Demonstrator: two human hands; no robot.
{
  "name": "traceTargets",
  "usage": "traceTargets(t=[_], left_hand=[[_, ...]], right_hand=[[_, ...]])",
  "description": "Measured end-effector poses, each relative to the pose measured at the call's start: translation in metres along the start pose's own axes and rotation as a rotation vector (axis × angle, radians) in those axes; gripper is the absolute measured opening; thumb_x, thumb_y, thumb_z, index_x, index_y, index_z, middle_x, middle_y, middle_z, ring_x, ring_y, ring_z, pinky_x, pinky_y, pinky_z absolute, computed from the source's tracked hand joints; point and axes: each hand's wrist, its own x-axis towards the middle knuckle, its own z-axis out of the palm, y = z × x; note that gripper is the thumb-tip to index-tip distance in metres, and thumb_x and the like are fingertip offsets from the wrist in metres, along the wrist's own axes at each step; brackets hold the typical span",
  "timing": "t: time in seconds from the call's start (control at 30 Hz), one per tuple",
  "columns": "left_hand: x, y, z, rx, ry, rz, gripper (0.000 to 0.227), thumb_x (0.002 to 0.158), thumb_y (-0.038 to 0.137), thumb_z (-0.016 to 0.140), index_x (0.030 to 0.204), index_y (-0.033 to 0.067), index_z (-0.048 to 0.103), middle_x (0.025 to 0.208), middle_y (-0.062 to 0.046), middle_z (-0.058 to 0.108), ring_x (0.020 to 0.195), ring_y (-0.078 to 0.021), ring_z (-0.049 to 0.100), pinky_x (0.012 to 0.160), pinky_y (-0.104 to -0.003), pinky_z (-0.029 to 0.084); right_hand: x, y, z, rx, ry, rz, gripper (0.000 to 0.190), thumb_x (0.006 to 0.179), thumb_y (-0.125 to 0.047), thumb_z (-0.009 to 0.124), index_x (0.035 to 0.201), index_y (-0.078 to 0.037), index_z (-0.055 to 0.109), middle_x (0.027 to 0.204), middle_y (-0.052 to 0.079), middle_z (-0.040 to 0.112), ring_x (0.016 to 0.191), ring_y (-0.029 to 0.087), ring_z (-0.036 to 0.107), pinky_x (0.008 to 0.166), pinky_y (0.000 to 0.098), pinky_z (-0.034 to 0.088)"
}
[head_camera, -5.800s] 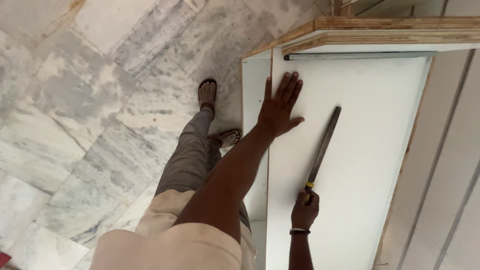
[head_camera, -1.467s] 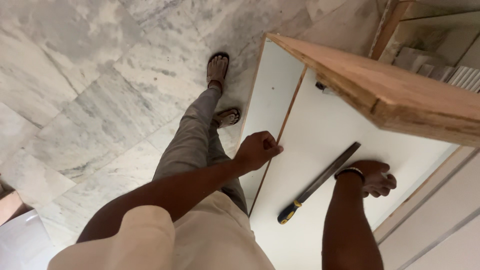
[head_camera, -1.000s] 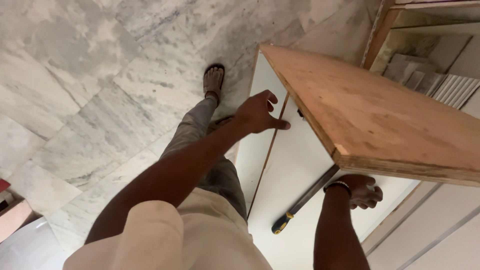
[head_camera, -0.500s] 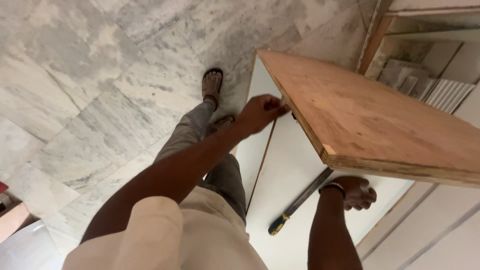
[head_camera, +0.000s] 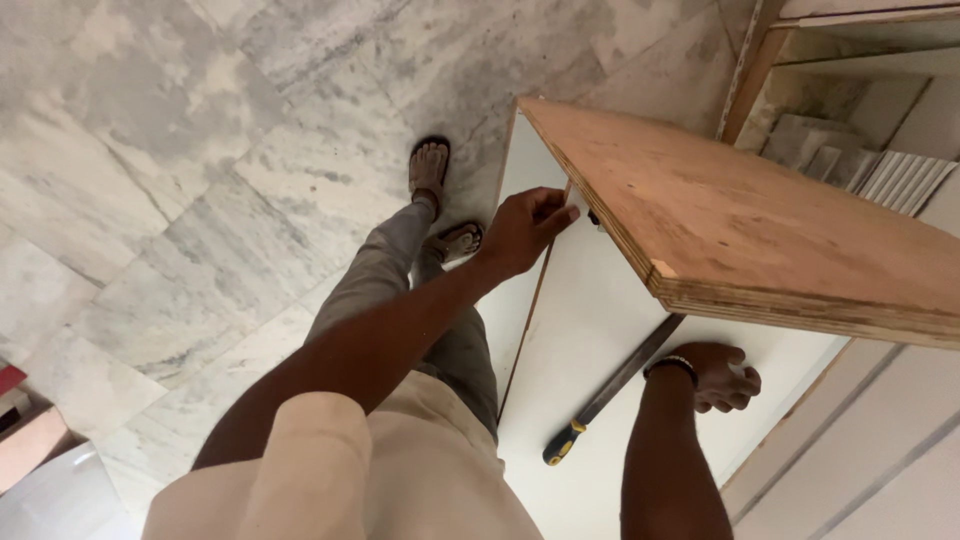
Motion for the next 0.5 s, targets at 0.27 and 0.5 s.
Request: traceTargets(t=[0.27, 0.5], left_hand=[[-0.031, 0.017, 0.011, 0.309, 0.214, 0.184, 0.045, 0.1, 0.035, 0.066, 0.135, 0.0069, 0.063, 0.117, -0.009, 0.071, 0.092, -0.0227, 0.072, 0.083, -0.037, 0.056], [-0.08, -0.008, 0.023, 0.472, 0.343, 0.285, 0.042, 0.098, 0.03, 0.065, 0.138, 0.0156, 0.064, 0.14, -0.005, 0.06, 0.115, -0.0273, 0.066, 0.091, -0.04, 0.057]], right_hand=[[0.007, 0.004, 0.004, 0.002, 0.018, -0.017, 0.041, 0.1, -0.04, 0.036, 0.134, -0.018, 0.043, 0.141, 0.007, 0.042, 0.127, 0.024, 0.045, 0.101, 0.048, 0.041], [0.02, 0.017, 0.016, 0.055, 0.022, -0.043, 0.038, 0.1, -0.041, 0.04, 0.132, -0.02, 0.043, 0.139, 0.007, 0.042, 0.126, 0.027, 0.044, 0.102, 0.0491, 0.038]])
